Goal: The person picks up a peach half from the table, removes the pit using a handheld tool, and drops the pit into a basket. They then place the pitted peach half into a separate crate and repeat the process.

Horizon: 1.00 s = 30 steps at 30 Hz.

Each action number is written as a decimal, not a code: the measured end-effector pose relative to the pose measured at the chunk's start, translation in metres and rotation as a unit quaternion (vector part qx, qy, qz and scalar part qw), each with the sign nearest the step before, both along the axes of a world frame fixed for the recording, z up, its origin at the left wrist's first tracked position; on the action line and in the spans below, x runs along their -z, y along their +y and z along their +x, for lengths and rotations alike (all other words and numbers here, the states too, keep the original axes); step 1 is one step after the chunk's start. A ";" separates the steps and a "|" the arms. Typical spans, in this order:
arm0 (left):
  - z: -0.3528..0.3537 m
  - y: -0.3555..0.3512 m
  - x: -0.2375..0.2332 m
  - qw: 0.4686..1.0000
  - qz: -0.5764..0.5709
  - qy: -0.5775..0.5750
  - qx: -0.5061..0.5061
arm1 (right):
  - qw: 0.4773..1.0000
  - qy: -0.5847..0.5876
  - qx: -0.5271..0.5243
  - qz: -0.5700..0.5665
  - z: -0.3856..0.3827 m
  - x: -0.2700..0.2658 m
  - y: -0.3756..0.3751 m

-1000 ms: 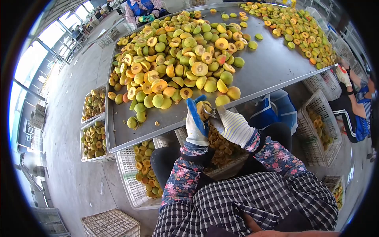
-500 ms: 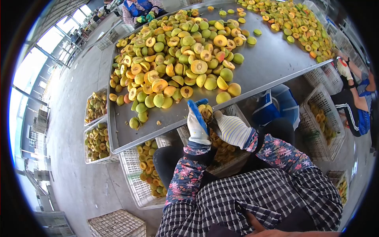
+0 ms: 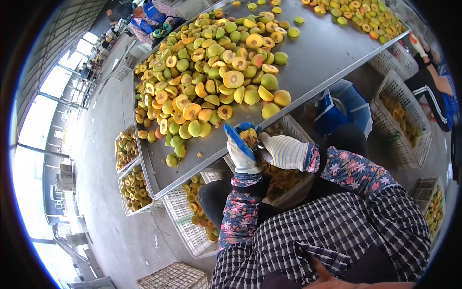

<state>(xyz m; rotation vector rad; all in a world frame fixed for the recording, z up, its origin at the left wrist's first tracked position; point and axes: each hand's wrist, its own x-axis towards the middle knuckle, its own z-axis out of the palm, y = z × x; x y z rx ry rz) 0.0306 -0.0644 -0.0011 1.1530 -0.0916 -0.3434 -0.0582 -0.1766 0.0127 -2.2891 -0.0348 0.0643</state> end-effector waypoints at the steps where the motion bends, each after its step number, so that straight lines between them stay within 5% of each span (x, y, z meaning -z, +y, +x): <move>1: 0.001 0.001 0.004 1.000 0.000 -0.020 0.007 | 0.997 -0.039 0.000 0.069 0.001 0.017 0.002; 3: 0.006 0.003 0.010 0.998 -0.001 -0.061 0.021 | 0.965 -0.050 -0.016 0.255 0.007 0.027 0.006; 6: 0.002 0.001 0.010 0.998 -0.021 -0.060 -0.002 | 0.967 -0.060 -0.024 0.245 0.003 0.014 0.003; 9: 0.006 0.004 0.010 0.998 -0.004 -0.057 0.009 | 0.996 -0.010 -0.024 0.083 0.003 -0.002 -0.006; 14: 0.005 0.004 -0.010 0.979 0.125 -0.161 0.014 | 0.998 -0.055 0.020 0.009 -0.001 -0.007 -0.011; 17: 0.002 0.002 -0.010 0.992 0.095 -0.078 -0.004 | 0.995 -0.049 0.014 -0.080 -0.004 -0.011 -0.008; 20: 0.016 0.017 0.002 0.928 0.269 -0.225 0.124 | 0.994 -0.022 -0.041 -0.104 -0.004 -0.007 -0.015; 24: 0.016 0.008 -0.005 0.980 0.118 -0.106 0.123 | 0.964 -0.227 -0.016 0.138 0.009 0.037 0.001; 25: 0.016 0.010 0.002 0.977 0.128 -0.124 0.118 | 0.967 -0.069 -0.011 0.245 0.005 0.043 0.000; 27: 0.010 0.007 -0.005 0.975 0.131 -0.151 0.102 | 0.870 0.245 -0.002 0.427 -0.006 -0.012 -0.009; 30: 0.012 0.003 0.002 0.987 0.070 -0.121 0.078 | 0.820 0.261 -0.019 0.509 -0.010 -0.019 -0.013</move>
